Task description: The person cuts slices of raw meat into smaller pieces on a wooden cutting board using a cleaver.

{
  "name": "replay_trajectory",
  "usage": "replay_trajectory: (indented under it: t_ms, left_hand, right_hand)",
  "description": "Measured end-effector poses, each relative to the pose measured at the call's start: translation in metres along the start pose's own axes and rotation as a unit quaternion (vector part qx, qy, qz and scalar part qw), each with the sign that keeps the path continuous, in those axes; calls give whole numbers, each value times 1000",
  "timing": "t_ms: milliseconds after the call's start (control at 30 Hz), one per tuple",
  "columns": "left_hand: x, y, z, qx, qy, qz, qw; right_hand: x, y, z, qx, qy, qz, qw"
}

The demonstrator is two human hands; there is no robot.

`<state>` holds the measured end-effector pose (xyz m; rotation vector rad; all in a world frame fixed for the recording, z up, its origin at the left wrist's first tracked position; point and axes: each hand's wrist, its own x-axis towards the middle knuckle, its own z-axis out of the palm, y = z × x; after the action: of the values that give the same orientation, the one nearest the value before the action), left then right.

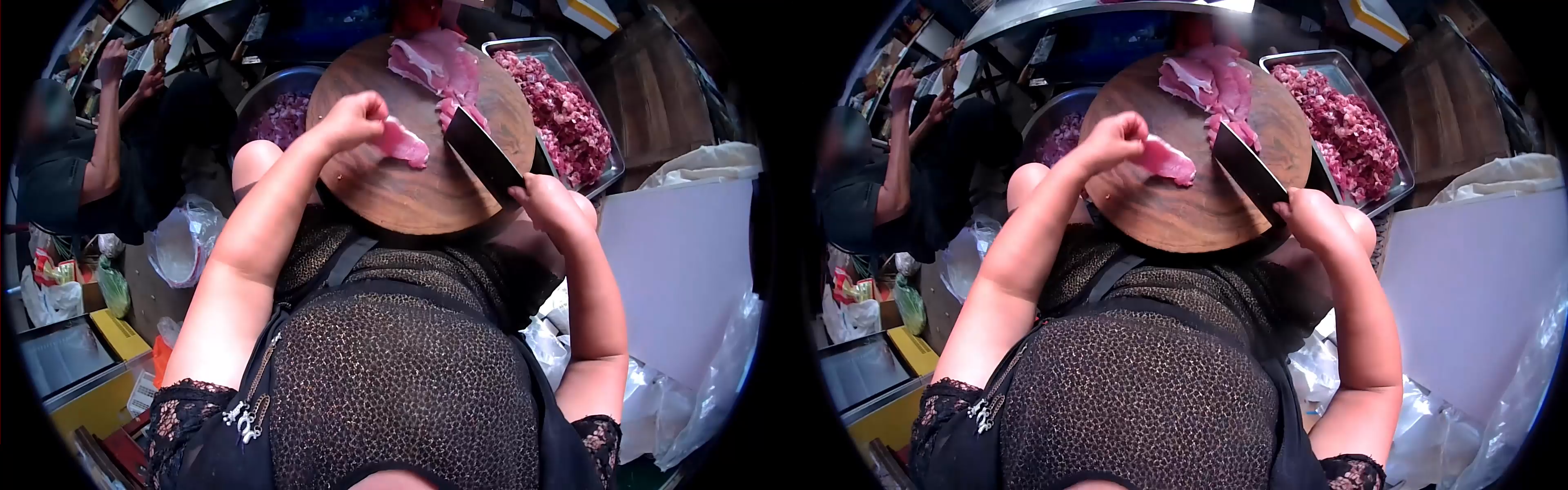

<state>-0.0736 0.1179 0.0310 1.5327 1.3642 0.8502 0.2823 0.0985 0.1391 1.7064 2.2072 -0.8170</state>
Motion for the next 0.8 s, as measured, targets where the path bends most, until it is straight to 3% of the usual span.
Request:
replay_trajectory:
  t_ms: [100, 167, 200, 233, 300, 367, 400, 433, 500, 567, 667, 800]
  left_hand:
    - [2, 77, -5, 44, -7, 54, 998]
    - [-11, 116, -2, 111, 15, 145, 983]
    - [-17, 123, 1, 160, 39, 220, 962]
    - [-20, 118, 4, 161, 37, 218, 962]
    - [-29, 87, 14, 267, 23, 362, 893]
    - [-47, 33, 32, 333, -17, 305, 892]
    - [-58, 8, 35, 356, -134, 234, 895]
    - [-73, -10, 40, 377, -134, 274, 874]
    - [-92, -5, 47, 312, -68, 277, 906]
    - [-91, 0, 44, 293, -87, 221, 926]
    - [-57, -10, 55, 327, 48, 306, 893]
    - [-16, -17, 78, 329, 56, 353, 874]
  right_hand:
    - [13, 26, 29, 23, 21, -5, 1000]
    - [18, 37, 41, 16, 39, -54, 998]
    - [12, 28, 36, 24, 28, -30, 999]
    - [12, 30, 38, 27, 26, -31, 999]
    - [11, 36, 47, 4, 88, -76, 993]
    - [0, 25, 39, 71, 72, -34, 994]
    - [-4, 21, 38, 136, 59, 7, 989]
    - [-7, 22, 41, 136, 56, 8, 989]
    - [-14, 23, 49, 111, 143, -60, 982]
    - [-18, 12, 55, 127, 149, -63, 979]
    - [-5, -10, 65, 83, 211, -102, 969]
    - [19, -27, 82, -26, 277, -169, 945]
